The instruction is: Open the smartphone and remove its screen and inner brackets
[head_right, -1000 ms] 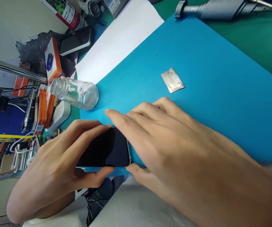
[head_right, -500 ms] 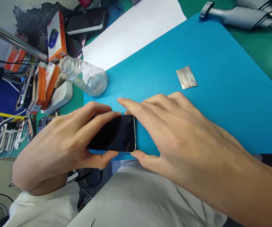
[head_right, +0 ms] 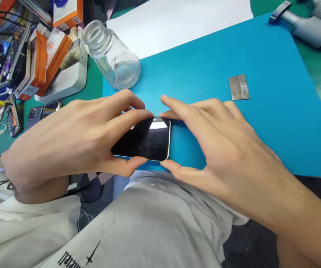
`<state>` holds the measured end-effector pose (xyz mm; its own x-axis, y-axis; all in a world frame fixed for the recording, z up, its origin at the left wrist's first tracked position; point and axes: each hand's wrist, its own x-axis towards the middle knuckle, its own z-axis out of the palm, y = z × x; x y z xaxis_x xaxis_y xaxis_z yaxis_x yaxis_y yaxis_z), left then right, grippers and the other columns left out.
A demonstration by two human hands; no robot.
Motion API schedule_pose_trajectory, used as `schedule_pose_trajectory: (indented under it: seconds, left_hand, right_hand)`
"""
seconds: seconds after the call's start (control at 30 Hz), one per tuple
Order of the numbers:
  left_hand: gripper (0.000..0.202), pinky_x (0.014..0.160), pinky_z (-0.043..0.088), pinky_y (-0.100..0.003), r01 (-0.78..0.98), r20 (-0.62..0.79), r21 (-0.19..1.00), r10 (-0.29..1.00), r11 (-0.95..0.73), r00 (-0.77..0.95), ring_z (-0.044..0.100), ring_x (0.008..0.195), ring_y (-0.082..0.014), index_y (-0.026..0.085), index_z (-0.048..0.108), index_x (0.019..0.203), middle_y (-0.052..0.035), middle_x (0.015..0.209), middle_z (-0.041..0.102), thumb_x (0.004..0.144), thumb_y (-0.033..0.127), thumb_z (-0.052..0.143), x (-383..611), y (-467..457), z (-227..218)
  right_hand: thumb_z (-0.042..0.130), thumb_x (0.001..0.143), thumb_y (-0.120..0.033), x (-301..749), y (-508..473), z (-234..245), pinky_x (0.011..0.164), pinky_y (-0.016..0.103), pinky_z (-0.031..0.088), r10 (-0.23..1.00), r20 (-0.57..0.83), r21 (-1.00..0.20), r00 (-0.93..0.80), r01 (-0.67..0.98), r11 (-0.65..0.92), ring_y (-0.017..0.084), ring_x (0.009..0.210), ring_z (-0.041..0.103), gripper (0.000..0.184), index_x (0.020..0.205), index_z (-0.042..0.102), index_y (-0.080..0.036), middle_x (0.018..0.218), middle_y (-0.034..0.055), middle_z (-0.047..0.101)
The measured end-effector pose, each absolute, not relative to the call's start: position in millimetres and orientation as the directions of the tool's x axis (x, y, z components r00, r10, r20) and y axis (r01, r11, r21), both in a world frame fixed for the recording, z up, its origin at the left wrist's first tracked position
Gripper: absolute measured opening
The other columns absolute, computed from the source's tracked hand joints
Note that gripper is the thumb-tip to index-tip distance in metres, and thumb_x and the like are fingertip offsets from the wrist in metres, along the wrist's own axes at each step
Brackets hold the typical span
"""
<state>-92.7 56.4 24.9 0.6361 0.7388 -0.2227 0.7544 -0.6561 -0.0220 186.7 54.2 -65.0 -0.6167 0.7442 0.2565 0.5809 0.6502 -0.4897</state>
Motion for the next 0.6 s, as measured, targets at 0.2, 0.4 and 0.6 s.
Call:
schedule_pose_trajectory:
  seconds: [0.2,0.4,0.6]
  left_hand:
    - [0.076,0.082,0.064,-0.043,0.705,-0.293,-0.020,0.678,-0.709,0.674,0.077,0.085,-0.0213,0.018,0.077,0.149,-0.0124,0.136,0.072,0.113,0.080,0.050,-96.1,69.4,33.6]
    - [0.076,0.078,0.058,-0.039,0.679,-0.261,0.036,0.649,-0.733,0.715,0.066,0.074,-0.0175,0.017,0.079,0.149,-0.0129,0.130,0.074,0.117,0.078,0.049,-102.1,76.4,34.4]
    - [0.075,0.069,0.052,-0.038,0.688,-0.170,0.075,0.670,-0.722,0.722,0.071,0.078,-0.0226,0.024,0.068,0.160,-0.0083,0.120,0.074,0.113,0.081,0.059,-104.5,70.5,29.5]
  right_hand:
    - [0.056,0.120,-0.072,186.5,51.4,-61.5,0.127,0.047,0.056,0.759,0.242,-0.556,-0.604,0.555,0.619,0.029,0.148,0.066,0.082,0.188,0.037,-0.031,0.162,0.0067,0.072]
    - [0.059,0.115,-0.079,191.3,51.7,-60.9,0.123,0.043,0.060,0.760,0.248,-0.571,-0.601,0.543,0.616,0.027,0.148,0.067,0.086,0.187,0.040,-0.036,0.165,0.0030,0.072]
    - [0.055,0.109,-0.092,180.9,61.4,-51.7,0.113,0.049,0.062,0.722,0.242,-0.453,-0.648,0.583,0.675,0.031,0.140,0.071,0.096,0.179,0.050,-0.028,0.156,0.0092,0.074]
